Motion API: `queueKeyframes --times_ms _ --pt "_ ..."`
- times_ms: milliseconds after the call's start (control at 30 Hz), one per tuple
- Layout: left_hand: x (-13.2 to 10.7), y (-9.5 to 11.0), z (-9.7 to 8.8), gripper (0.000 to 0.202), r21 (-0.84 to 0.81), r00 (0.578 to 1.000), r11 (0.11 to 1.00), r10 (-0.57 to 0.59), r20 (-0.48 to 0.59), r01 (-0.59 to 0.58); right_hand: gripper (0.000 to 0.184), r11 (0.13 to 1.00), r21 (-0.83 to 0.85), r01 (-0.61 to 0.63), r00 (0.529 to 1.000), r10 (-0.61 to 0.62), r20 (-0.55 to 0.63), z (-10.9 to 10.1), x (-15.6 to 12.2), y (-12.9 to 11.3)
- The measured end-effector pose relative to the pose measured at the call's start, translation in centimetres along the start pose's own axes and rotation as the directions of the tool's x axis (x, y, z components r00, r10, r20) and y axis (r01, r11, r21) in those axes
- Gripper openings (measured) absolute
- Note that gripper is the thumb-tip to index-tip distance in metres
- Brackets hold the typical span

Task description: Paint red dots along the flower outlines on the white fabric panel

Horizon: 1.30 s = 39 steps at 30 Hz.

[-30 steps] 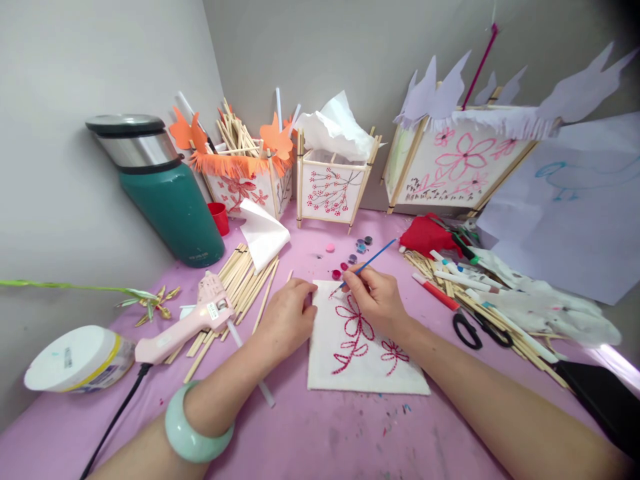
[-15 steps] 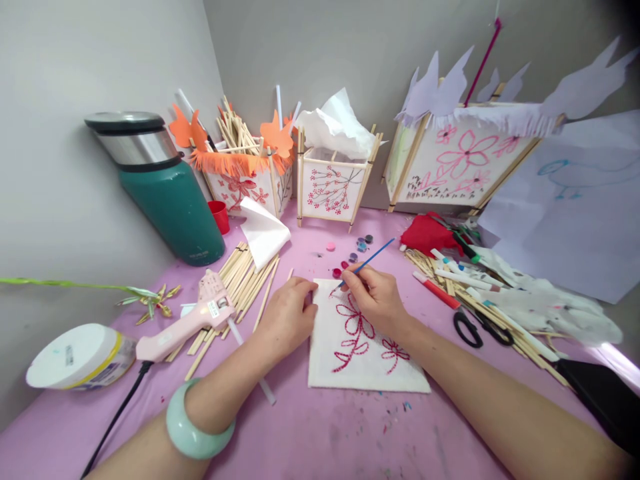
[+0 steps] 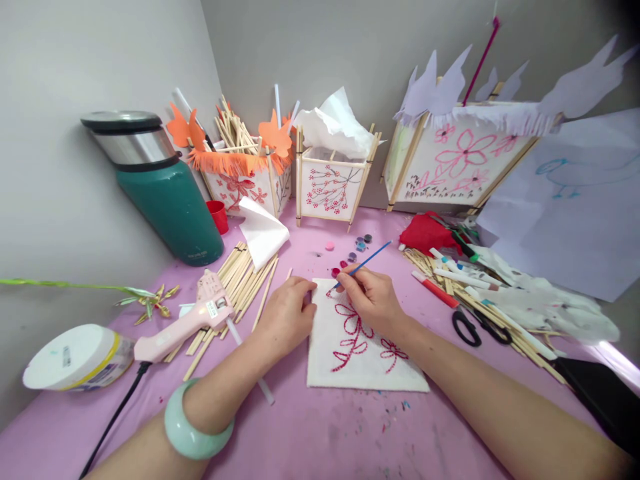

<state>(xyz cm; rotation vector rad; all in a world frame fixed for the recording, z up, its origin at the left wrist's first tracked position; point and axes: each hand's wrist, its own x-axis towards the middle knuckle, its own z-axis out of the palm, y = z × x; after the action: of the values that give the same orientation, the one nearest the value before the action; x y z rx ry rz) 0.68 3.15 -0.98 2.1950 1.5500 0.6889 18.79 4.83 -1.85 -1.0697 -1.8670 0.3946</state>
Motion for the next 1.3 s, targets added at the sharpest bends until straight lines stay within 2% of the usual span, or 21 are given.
queueKeyframes --times_ms 433,700,1300 --pt "0.02 -0.10 0.09 0.030 0.002 1.000 1.000 -0.006 0.003 0.006 0.027 1.000 -0.014 0.017 0.999 -0.018 -0.033 0.04 0.23 0.22" --pt "0.02 0.16 -0.14 0.029 -0.008 1.000 1.000 -0.009 0.009 0.009 0.027 0.998 -0.036 -0.047 0.998 0.046 -0.038 -0.09 0.20 0.14" --pt "0.03 0.10 -0.11 0.030 -0.003 1.000 1.000 -0.007 0.006 0.007 0.028 0.997 -0.070 -0.044 0.998 0.041 -0.042 -0.20 0.11 0.26"
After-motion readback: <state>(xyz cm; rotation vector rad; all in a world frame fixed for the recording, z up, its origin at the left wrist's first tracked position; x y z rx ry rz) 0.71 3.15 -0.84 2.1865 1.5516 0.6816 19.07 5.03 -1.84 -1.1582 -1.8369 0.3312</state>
